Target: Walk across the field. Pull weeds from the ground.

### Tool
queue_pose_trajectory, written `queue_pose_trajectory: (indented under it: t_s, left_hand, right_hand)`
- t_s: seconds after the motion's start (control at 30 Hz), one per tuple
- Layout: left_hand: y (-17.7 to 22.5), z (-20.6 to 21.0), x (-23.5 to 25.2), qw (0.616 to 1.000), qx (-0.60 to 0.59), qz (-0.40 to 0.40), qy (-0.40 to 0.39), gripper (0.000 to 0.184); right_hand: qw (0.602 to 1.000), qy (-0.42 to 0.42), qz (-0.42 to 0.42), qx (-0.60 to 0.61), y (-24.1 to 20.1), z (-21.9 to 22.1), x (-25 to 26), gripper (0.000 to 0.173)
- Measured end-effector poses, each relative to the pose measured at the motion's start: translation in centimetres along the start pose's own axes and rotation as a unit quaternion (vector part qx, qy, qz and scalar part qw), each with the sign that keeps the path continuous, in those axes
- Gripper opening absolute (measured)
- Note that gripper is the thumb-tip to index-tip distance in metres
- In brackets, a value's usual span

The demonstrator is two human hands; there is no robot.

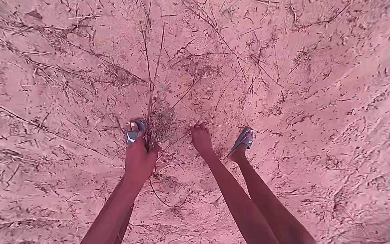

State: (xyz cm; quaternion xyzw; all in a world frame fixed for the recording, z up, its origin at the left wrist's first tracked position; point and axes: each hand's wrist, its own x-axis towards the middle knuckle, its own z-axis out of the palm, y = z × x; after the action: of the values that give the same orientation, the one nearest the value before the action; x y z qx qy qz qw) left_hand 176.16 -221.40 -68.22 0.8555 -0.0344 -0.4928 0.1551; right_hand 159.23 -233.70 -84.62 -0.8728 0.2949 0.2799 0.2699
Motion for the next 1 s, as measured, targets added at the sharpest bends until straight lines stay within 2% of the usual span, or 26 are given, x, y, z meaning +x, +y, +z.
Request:
queue_pose_trajectory:
  t_s: [0.07, 0.13, 0.23, 0.33, 0.37, 0.43, 0.53, 0.57, 0.63, 0.67, 0.73, 0.8, 0.83, 0.9, 1.0]
  left_hand:
    - [0.0, -0.3, 0.1, 1.0, -0.003, 0.004, 0.006, 0.044]
    - [-0.2, -0.3, -0.1, 1.0, -0.008, 0.01, 0.011, 0.042]
    - [-0.2, -0.3, -0.2, 1.0, -0.01, 0.017, 0.014, 0.042]
    - [-0.1, -0.4, 0.0, 0.999, -0.022, 0.015, 0.021, 0.04]
    - [0.0, -0.4, 0.1, 0.999, -0.028, 0.011, 0.021, 0.041]
    - [0.2, -0.4, 0.2, 0.999, -0.044, 0.005, 0.024, 0.04]
    - [0.4, -0.9, 0.6, 0.997, -0.068, -0.01, 0.026, 0.04]
    - [0.5, -1.1, 0.8, 0.997, -0.071, -0.015, 0.029, 0.04]
    - [0.7, -1.6, 1.1, 0.997, -0.071, -0.021, 0.037, 0.039]
    - [0.8, -1.9, 1.3, 0.996, -0.074, -0.021, 0.041, 0.041]
    - [0.5, -2.3, 1.2, 0.995, -0.083, -0.027, 0.045, 0.037]
    - [0.2, -2.4, 1.3, 0.994, -0.094, -0.027, 0.046, 0.033]
    - [0.0, -2.4, 1.3, 0.994, -0.1, -0.026, 0.047, 0.031]
    - [-0.1, -2.5, 1.2, 0.993, -0.106, -0.02, 0.053, 0.034]
    - [0.3, -3.2, 1.0, 0.993, -0.108, -0.019, 0.052, 0.033]
  right_hand:
    - [0.997, -0.016, -0.02, -0.073, 2.4, 1.2, 2.9, 0.033]
    - [0.995, -0.039, 0.022, -0.086, 3.9, 2.3, 4.5, 0.035]
    - [0.986, -0.097, 0.134, -0.011, 4.8, 3.1, 4.2, 0.036]
    - [0.973, -0.105, 0.173, 0.11, 4.1, 3.9, 2.5, 0.027]
    - [0.97, -0.125, 0.165, 0.126, 3.2, 4.1, 1.3, 0.026]
    - [0.959, -0.219, 0.121, 0.131, 0.5, 3.7, -2.1, 0.03]
    - [0.918, -0.377, -0.004, 0.123, -3.7, 5.1, -9.5, 0.033]
    - [0.904, -0.404, -0.04, 0.131, -4.5, 6.0, -11.7, 0.031]
    - [0.906, -0.384, -0.04, 0.173, -5.2, 6.6, -14.2, 0.031]
    - [0.925, -0.319, -0.017, 0.205, -5.1, 6.4, -14.1, 0.031]
    - [0.964, -0.124, 0.013, 0.236, -4.8, 5.8, -12.3, 0.028]
    - [0.98, 0.004, -0.007, 0.197, -3.9, 5.3, -7.7, 0.028]
    - [0.986, -0.011, -0.021, 0.164, -3.3, 5.0, -5.2, 0.031]
    - [0.989, -0.114, -0.049, 0.083, -1.9, 4.8, -0.7, 0.043]
    - [0.979, -0.169, -0.109, -0.029, 0.4, 6.4, 2.8, 0.065]
